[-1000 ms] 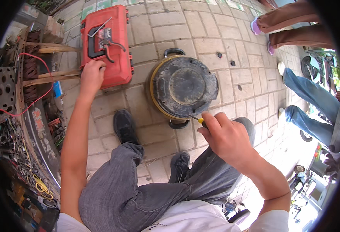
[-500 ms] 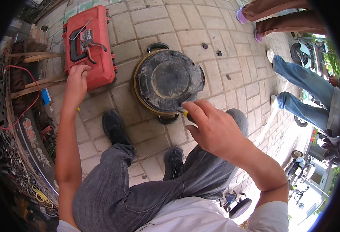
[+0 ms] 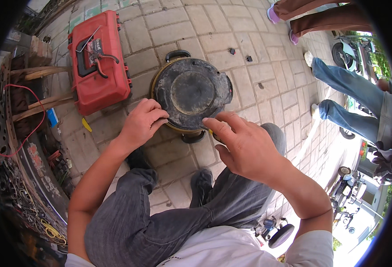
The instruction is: The person sits on a tiled floor and uses pliers and a screwdriver to adjust wires and components inside a circular yellow device. They then place a black cover over the device and secure it with screws.
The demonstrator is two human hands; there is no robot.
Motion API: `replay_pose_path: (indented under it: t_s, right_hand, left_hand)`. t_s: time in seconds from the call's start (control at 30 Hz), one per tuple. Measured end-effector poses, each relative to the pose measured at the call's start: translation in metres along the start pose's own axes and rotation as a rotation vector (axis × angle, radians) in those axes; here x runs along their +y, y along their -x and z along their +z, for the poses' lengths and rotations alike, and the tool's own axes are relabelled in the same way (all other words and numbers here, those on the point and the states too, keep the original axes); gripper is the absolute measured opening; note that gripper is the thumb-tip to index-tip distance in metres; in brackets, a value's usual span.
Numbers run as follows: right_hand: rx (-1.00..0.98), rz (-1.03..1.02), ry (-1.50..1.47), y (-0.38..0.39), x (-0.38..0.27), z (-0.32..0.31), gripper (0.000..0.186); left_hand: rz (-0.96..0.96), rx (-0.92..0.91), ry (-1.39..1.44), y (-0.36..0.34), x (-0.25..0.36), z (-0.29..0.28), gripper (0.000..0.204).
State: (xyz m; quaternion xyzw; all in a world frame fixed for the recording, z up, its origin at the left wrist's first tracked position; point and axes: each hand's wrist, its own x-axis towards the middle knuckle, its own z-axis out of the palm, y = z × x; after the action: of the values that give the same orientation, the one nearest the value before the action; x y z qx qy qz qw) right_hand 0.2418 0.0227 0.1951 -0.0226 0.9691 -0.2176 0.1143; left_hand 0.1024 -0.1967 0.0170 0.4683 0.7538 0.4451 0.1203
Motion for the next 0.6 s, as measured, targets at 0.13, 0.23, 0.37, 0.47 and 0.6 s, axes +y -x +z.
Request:
replay_pose_path:
  t_s: [0.13, 0.23, 0.37, 0.47, 0.6]
  right_hand:
    - [-0.043, -0.014, 0.021, 0.002, 0.005, 0.002, 0.050]
    - [-0.146, 0.019, 0.109, 0.008, 0.008, 0.000, 0.051]
    - [-0.069, -0.069, 0.145, 0.004, 0.007, 0.002, 0.045]
    - [-0.076, -0.077, 0.225, 0.006, 0.007, 0.005, 0.042]
    - [0.039, -0.126, 0.133, -0.003, 0.005, 0.007, 0.042]
  left_hand:
    - [0.073, 0.000, -0.101, -0.004, -0.007, 0.007, 0.017]
    - [0.088, -0.010, -0.139, -0.005, -0.006, 0.009, 0.017]
    - [0.070, -0.021, -0.130, -0.008, -0.004, 0.007, 0.016]
    - [-0.004, 0.000, -0.069, -0.008, -0.003, 0.008, 0.015]
    - [-0.009, -0.005, -0.056, -0.005, -0.006, 0.010, 0.017]
